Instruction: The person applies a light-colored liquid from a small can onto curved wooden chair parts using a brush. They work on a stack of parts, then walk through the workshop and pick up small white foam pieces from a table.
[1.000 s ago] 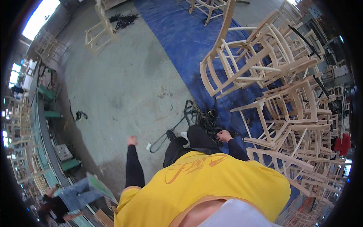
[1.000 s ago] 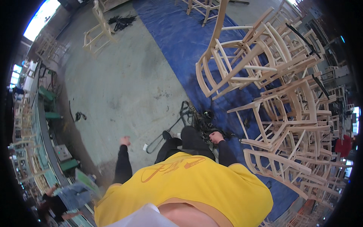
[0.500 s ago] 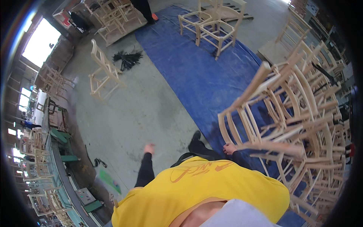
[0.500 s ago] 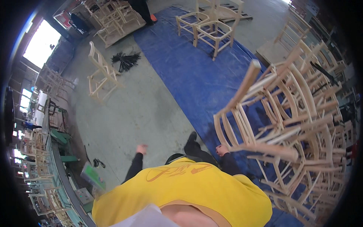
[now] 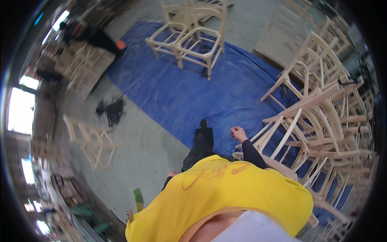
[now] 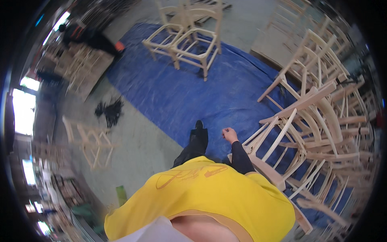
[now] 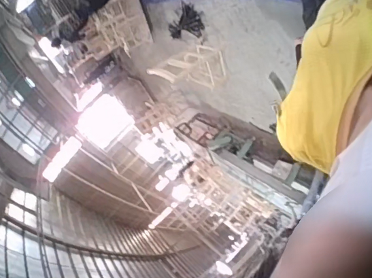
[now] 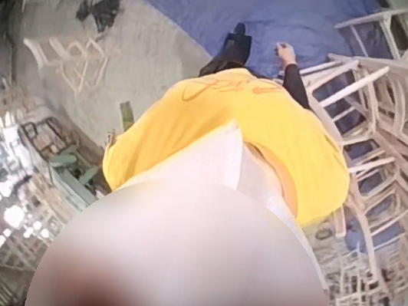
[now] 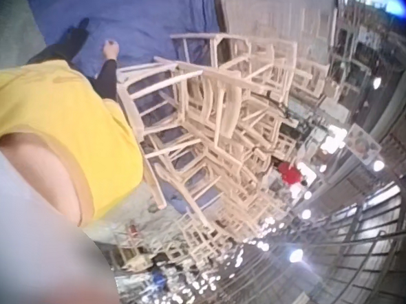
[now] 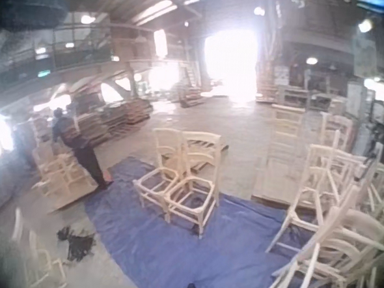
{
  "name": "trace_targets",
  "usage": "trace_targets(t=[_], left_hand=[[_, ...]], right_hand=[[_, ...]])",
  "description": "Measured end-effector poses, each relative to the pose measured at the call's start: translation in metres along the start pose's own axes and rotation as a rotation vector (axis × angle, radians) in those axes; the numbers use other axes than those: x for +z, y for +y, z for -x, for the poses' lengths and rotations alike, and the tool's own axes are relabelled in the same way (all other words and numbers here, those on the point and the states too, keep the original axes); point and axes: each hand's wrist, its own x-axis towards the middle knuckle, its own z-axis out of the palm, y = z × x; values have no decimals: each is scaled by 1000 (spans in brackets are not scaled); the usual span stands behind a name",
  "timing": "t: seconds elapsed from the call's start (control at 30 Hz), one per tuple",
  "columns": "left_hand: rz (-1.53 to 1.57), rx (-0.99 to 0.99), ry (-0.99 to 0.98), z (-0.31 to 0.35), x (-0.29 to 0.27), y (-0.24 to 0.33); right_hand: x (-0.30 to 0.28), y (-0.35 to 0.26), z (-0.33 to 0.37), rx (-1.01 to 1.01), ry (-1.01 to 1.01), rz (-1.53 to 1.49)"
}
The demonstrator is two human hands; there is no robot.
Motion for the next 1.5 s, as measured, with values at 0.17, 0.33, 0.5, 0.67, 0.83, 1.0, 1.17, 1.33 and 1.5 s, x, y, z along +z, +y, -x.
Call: trace_targets(t=[0.17,0.33,0.5,0.67,0.83,1.0,1.17,1.33,1.5], left_hand=[[-266,209,-5,-94,-126,315],[-895,1133,190,-198,-222,639],[847,780,-754,-102,-192,1012],[953,943,-1232,-1,-183,1245],[910,975,-1057,-29,-163,1407],[754,1009,-151,-200,-160,1521],[718,349,662,-305,-139,1594],[809,753,593,-315,-120,1579],[99,268,1061,-272,-122,1598]], right_hand=[[-76,-32,-74,365,168,35],[-135,-115,-145,135,485,-329],[-190,-77,-228,322,507,-344],[-266,-99,-296,746,329,-536],[-406,-180,-426,394,378,-247],[-531,-307,-599,206,532,-213],[-617,-436,-751,104,577,-107],[-688,-435,-859,298,480,-74],[-743,-520,-962,446,385,-30]])
